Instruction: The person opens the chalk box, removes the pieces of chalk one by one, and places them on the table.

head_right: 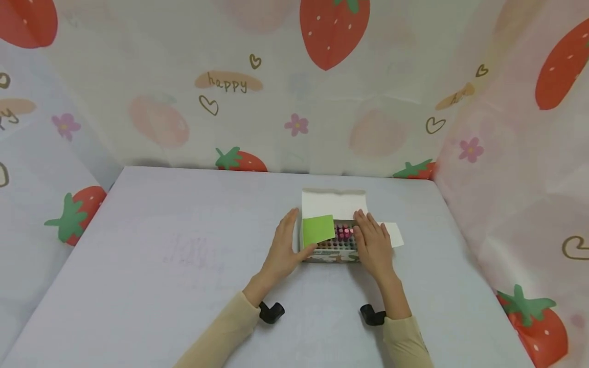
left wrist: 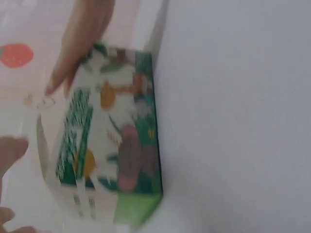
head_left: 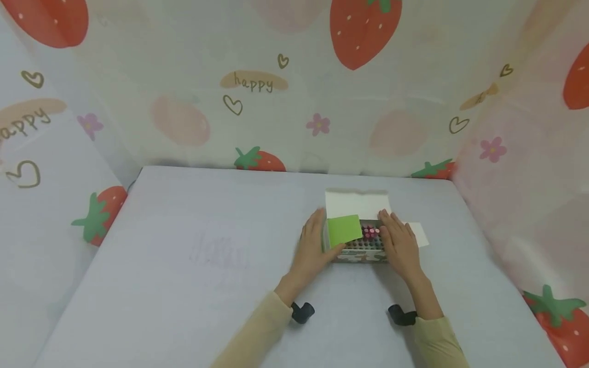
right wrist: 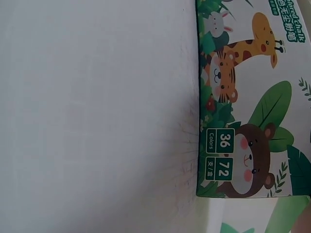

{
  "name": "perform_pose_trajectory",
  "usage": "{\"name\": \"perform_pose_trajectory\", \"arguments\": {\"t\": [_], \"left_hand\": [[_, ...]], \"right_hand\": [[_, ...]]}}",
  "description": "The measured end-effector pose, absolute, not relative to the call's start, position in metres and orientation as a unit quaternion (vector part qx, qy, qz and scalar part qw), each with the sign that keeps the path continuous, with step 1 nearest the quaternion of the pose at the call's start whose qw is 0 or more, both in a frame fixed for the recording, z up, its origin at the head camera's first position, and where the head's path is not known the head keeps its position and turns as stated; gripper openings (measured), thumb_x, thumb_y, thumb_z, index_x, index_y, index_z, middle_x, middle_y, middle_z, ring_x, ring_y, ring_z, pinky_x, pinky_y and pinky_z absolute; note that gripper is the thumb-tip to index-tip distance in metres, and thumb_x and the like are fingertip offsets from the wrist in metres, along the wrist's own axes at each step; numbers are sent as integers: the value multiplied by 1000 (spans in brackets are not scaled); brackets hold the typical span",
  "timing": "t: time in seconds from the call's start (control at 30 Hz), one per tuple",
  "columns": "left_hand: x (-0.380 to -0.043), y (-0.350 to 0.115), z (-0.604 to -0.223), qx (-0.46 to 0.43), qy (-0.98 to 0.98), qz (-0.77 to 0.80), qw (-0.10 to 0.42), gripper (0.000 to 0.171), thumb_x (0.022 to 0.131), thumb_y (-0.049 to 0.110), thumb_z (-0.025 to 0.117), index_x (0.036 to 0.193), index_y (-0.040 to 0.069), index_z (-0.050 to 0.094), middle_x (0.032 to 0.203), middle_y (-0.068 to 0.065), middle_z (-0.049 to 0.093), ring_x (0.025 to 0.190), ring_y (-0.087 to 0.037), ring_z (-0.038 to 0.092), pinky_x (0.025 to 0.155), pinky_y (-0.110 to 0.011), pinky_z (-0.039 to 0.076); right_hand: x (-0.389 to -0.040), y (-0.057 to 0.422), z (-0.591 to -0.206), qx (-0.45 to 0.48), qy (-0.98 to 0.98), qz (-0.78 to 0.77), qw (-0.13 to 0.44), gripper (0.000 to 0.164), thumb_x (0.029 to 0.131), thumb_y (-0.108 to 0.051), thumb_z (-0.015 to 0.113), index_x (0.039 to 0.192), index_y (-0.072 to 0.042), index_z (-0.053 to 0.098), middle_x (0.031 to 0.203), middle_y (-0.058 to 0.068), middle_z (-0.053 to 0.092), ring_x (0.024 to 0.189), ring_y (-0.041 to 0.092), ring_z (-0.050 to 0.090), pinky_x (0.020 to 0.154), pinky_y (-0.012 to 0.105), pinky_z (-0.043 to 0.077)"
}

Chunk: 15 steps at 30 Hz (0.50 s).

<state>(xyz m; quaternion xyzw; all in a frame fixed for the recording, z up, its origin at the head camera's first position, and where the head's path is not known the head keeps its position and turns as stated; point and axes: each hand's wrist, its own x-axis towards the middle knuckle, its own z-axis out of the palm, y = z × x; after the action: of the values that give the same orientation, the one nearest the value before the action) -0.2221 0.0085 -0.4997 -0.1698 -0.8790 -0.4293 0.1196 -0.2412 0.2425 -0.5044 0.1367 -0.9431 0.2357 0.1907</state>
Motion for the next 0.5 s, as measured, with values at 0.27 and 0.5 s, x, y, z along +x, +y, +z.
{"name": "perform_pose_trajectory", "arguments": {"t": [0.27, 0.5], "left_hand": [[-198, 50, -488, -368, -811, -392, 233, 45, 81, 8, 57, 124, 10, 44, 131, -6, 39, 124, -17, 33, 100, -21, 27], [-199, 69, -493, -390, -847, -316, 177, 36, 87, 15, 51, 122, 9, 48, 127, -5, 45, 122, -14, 37, 100, -20, 26]], "right_hand": [[-240, 246, -501, 137, -941, 241, 193, 41, 94, -30, 34, 131, -15, 40, 136, 4, 37, 128, 26, 28, 100, 53, 14], [-240, 245, -502, 142, -938, 254, 189, 39, 94, -29, 35, 131, -15, 41, 135, 5, 39, 127, 27, 29, 99, 55, 14]]}}
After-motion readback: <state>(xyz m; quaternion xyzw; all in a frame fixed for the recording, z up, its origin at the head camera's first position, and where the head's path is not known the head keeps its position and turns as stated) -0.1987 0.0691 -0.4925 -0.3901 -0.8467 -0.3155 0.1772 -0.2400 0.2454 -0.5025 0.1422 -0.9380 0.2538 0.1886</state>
